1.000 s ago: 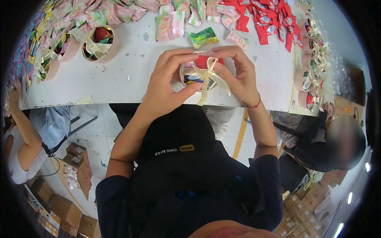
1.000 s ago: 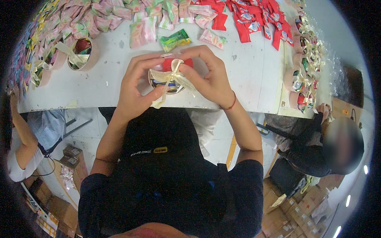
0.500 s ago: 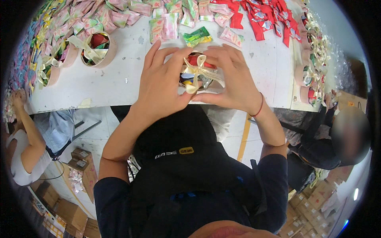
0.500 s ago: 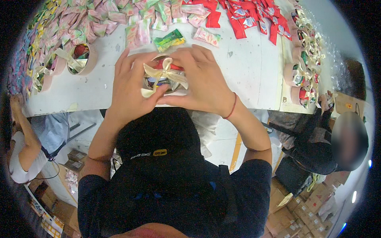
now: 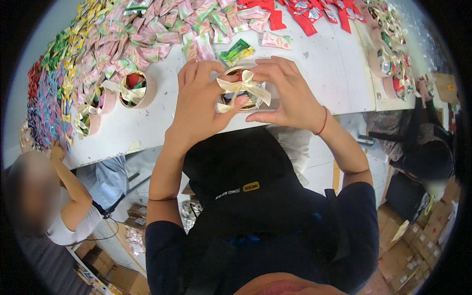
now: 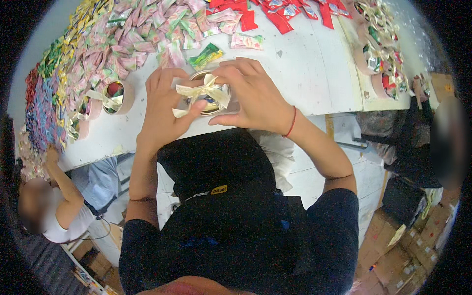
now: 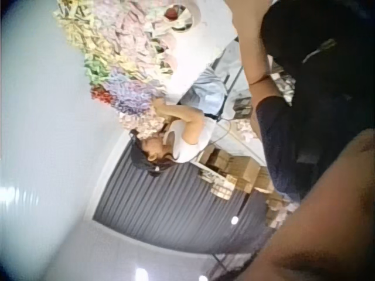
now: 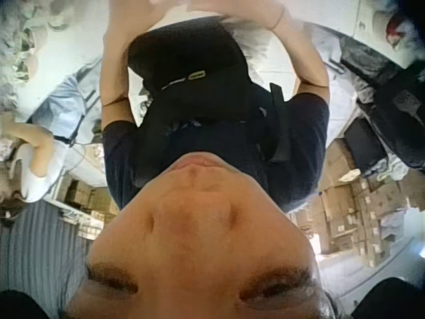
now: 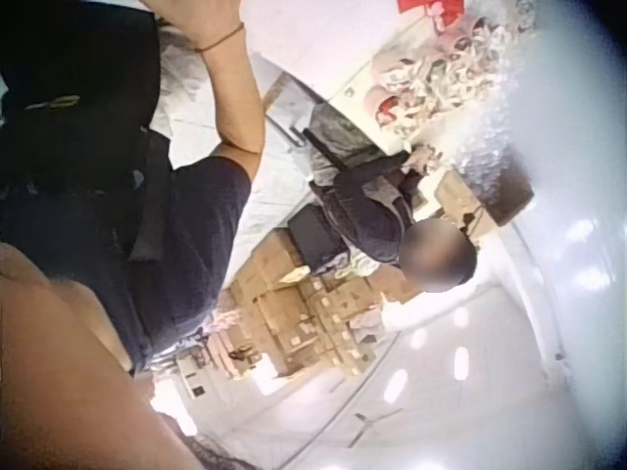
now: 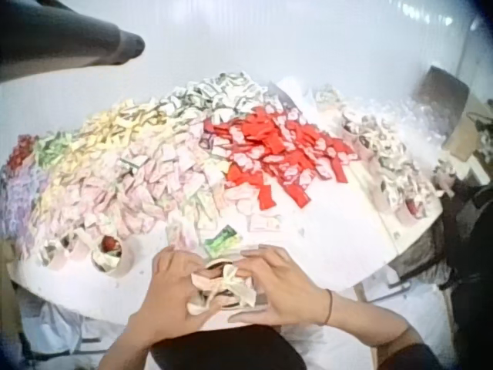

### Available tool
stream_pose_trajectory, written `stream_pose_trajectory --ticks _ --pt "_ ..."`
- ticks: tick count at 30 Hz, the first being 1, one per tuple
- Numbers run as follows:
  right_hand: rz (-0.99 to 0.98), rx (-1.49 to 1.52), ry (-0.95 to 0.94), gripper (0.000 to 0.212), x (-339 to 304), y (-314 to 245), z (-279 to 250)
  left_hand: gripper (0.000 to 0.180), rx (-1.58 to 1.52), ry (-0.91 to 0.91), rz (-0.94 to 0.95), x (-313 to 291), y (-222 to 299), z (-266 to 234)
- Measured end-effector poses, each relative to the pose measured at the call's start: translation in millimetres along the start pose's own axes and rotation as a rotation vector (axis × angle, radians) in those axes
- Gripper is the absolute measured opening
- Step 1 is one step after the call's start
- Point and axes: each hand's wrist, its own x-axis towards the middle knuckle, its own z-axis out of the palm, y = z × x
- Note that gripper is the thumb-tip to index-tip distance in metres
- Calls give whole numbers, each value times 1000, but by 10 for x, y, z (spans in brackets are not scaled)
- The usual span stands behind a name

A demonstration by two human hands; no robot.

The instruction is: The person assembles small decorative bouquets by placing individually wrapped candies into small round containers and securing them with ribbons. The person repeatedly picks candies from piles on the table, arranges them in the containers, and ties ribbons around the tops.

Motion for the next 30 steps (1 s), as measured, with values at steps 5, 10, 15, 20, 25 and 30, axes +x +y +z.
stream_pose_trajectory --ticks 5,10,15,20,25,30 --pt "65 70 -53 70 49 20 16 21 -394 174 -191 -78 -101 358" --pt "114 428 255 52 -170 10 170 21 -600 278 -415 -79 49 559" --pt "213 378 286 28 -213 -74 268 29 -747 247 -277 -119 -10 533" --pt "214 474 262 70 -190 -129 292 34 -632 220 -241 -169 46 517" --pt "267 411 57 106 -164 -125 267 31 -1005 224 -418 -138 156 482" --pt "406 511 252 109 -246 -89 276 32 -420 194 -165 176 -239 272"
